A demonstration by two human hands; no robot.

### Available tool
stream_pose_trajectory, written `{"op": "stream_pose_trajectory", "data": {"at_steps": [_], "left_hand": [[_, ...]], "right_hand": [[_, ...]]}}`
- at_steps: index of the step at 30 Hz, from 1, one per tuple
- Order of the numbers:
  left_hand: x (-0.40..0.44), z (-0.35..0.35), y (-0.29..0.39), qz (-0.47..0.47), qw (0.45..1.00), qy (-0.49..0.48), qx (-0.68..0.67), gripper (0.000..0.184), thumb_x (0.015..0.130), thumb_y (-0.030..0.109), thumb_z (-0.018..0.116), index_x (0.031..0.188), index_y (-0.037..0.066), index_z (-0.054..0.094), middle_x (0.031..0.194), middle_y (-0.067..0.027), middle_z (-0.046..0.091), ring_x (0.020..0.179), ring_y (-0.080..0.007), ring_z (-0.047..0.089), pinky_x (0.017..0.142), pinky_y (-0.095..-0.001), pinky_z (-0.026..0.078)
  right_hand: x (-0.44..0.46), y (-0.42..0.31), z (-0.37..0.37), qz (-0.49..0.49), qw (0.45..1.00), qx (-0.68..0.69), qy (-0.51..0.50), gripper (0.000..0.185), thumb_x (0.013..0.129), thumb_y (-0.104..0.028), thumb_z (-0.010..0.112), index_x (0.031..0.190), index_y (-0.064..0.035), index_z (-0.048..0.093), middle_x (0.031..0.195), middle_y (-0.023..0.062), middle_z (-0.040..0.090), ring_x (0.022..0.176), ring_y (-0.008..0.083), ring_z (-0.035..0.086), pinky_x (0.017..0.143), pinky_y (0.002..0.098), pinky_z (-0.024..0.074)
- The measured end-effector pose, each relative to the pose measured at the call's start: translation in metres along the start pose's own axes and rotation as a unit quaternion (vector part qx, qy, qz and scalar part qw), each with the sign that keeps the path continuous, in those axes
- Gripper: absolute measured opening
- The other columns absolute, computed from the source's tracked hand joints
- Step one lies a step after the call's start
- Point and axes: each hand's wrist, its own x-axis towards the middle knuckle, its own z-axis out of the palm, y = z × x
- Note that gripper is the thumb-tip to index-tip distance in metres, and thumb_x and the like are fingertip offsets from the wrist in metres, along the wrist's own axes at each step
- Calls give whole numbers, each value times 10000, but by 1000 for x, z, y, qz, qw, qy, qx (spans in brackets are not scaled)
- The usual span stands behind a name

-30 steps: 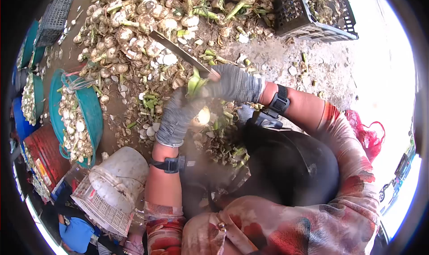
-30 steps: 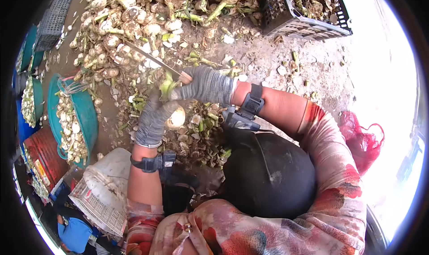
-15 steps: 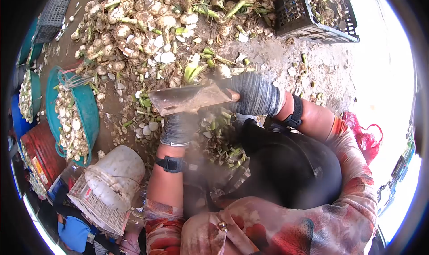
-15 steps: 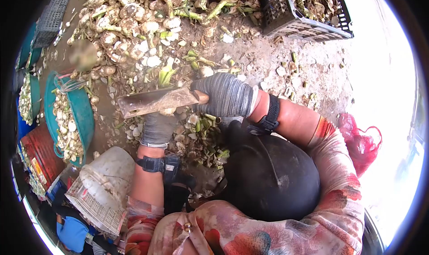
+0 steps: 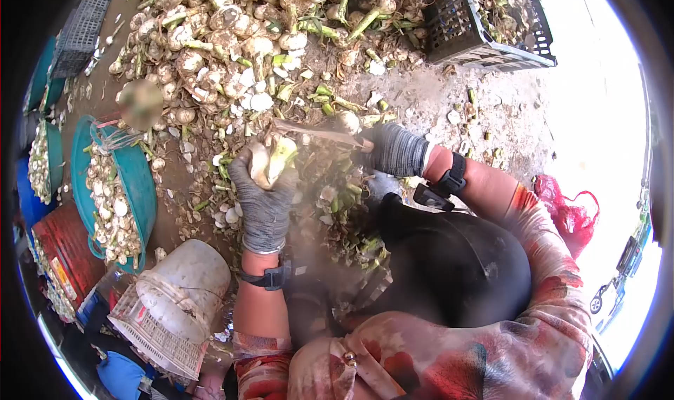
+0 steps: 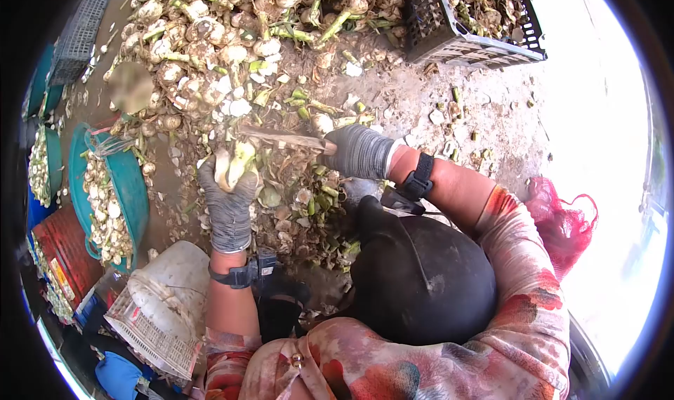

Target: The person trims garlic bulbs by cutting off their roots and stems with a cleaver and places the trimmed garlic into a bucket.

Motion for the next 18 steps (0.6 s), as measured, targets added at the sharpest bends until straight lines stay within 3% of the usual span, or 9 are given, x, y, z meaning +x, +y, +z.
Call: {"op": "stream_pose_trajectory", "data": {"at_steps": [1, 4, 7, 9, 10, 11, 13, 15, 18], "left_hand": [[2, -15, -4, 13, 999, 49, 4, 600, 837, 189, 700, 1298, 37, 348, 1181, -115, 497, 1015, -181, 522, 918, -338, 462], [41, -138, 1, 71, 947, 64, -305, 508, 920, 305, 602, 1301, 12, 437, 1275, -146, 522, 1022, -240, 566, 957, -358, 484], [56, -217, 54, 76, 827, 203, -519, 474, 983, 380, 446, 1310, 37, 441, 1462, -200, 350, 1294, -290, 413, 1145, -421, 298], [67, -210, 34, 110, 850, 286, -430, 577, 953, 422, 509, 1343, 32, 338, 1373, -193, 433, 1209, -321, 470, 1041, -457, 419], [68, -187, 22, 98, 896, 257, -349, 525, 958, 418, 508, 1338, 86, 364, 1319, -166, 474, 1106, -307, 530, 923, -451, 481], [71, -162, 2, 43, 929, 199, -308, 470, 963, 395, 514, 1337, 132, 405, 1313, -158, 482, 1061, -290, 565, 837, -454, 508], [67, -94, -37, 31, 981, 57, -184, 530, 900, 371, 636, 1311, 104, 436, 1031, -91, 619, 870, -223, 587, 812, -364, 507], [50, -41, -79, -6, 998, -1, -68, 538, 901, 329, 644, 1314, 59, 430, 1042, -78, 607, 899, -192, 585, 795, -318, 495], [45, 16, -68, 77, 990, -54, 106, 307, 938, 162, 573, 1206, 28, 508, 1058, -75, 596, 981, -169, 563, 844, -315, 492]], "right_hand": [[2, 28, 10, 13, 997, 12, 81, 456, 863, -468, 574, 927, -19, 624, 741, 243, 627, 739, 402, 631, 688, 458, 495], [8, 64, 14, 86, 977, 64, 184, 470, 862, -460, 587, 1071, -40, 604, 792, 230, 643, 787, 395, 638, 728, 462, 490], [20, 45, -1, 15, 981, -2, 191, 456, 818, -389, 683, 1135, -75, 590, 1009, 204, 650, 915, 390, 628, 782, 460, 498], [48, 50, 18, 5, 986, -38, 163, 498, 785, -395, 703, 1166, -96, 585, 1082, 169, 649, 995, 364, 627, 872, 445, 485], [39, 26, 0, 44, 994, -88, 55, 533, 768, -429, 707, 1158, -84, 591, 1071, 176, 652, 993, 362, 631, 860, 456, 489], [49, 40, 11, 11, 994, -103, 33, 541, 765, -448, 701, 1127, -59, 597, 1034, 186, 662, 972, 370, 635, 835, 463, 493], [57, 55, 24, 16, 998, -33, 59, 529, 755, -448, 716, 1080, -48, 598, 954, 200, 671, 954, 370, 639, 796, 444, 490], [86, 95, 64, -49, 985, 119, 115, 508, 777, -457, 715, 1053, -49, 593, 909, 182, 661, 879, 346, 639, 775, 414, 486], [36, 21, 19, -43, 971, 178, 156, 478, 806, -453, 703, 1029, -47, 586, 860, 152, 640, 817, 316, 605, 771, 399, 477]]}}
